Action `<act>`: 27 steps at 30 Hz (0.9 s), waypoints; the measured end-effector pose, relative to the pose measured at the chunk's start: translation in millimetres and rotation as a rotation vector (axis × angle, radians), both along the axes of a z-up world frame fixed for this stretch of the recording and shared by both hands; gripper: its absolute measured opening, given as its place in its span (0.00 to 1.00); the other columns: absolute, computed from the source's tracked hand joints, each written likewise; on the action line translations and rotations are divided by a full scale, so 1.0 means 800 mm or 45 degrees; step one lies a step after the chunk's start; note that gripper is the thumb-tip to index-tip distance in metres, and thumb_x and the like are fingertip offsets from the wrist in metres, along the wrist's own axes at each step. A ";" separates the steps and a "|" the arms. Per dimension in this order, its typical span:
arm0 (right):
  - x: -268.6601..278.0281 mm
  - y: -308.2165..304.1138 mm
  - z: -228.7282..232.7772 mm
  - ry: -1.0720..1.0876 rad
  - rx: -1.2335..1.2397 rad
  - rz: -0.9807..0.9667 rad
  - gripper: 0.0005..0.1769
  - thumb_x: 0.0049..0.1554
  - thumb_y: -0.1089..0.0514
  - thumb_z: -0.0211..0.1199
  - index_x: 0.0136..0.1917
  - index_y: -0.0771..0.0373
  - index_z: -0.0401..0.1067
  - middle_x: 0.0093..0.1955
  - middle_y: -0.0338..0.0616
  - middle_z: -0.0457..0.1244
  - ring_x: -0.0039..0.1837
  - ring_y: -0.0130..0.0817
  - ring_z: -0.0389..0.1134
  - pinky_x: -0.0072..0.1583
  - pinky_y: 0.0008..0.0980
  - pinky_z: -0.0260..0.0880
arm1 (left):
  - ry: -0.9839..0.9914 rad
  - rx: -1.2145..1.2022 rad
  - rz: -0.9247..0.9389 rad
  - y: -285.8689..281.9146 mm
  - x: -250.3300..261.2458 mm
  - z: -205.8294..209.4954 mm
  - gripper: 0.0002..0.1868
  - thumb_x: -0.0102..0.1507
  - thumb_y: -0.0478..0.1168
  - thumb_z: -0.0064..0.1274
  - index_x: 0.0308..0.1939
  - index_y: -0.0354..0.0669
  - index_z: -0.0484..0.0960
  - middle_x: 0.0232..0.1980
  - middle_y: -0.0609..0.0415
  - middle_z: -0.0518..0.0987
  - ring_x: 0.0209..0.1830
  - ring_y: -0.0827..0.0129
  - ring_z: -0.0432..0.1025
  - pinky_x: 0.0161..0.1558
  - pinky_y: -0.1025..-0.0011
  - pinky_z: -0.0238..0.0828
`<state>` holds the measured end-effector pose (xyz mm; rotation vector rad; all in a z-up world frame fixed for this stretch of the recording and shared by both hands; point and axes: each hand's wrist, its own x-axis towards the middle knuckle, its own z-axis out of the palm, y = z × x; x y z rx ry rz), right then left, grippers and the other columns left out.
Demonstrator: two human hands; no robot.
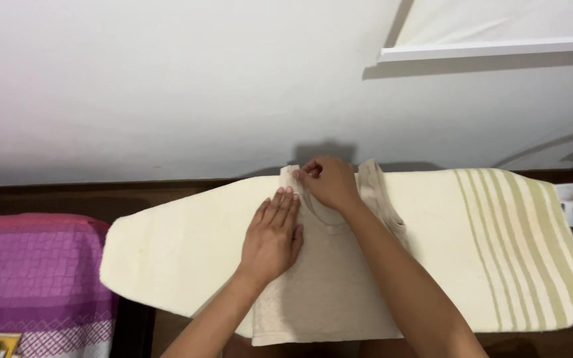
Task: Ironing and folding a white t-shirt and a beige tank top on an ironing board.
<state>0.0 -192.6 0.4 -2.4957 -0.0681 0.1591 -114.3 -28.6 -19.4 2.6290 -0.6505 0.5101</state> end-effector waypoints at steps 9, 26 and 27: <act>0.024 0.005 -0.027 0.148 0.019 -0.065 0.19 0.59 0.43 0.63 0.47 0.60 0.80 0.43 0.42 0.72 0.48 0.38 0.73 0.59 0.40 0.66 | -0.027 0.123 0.039 -0.004 -0.002 -0.009 0.28 0.68 0.44 0.46 0.69 0.32 0.71 0.74 0.38 0.69 0.78 0.53 0.59 0.76 0.55 0.49; -0.089 -0.066 0.039 -0.638 -0.084 0.031 0.08 0.65 0.60 0.58 0.55 0.62 0.75 0.54 0.48 0.70 0.55 0.42 0.71 0.62 0.44 0.67 | 0.024 0.706 -0.088 -0.018 -0.024 0.015 0.32 0.68 0.44 0.35 0.73 0.28 0.60 0.78 0.38 0.60 0.80 0.53 0.52 0.77 0.57 0.42; -0.112 -0.080 0.040 -0.722 -0.175 0.059 0.12 0.65 0.61 0.55 0.59 0.63 0.75 0.58 0.48 0.70 0.60 0.44 0.70 0.66 0.45 0.66 | 0.113 0.567 -0.146 -0.022 -0.033 0.005 0.33 0.69 0.43 0.36 0.75 0.25 0.58 0.80 0.36 0.57 0.82 0.52 0.49 0.79 0.57 0.40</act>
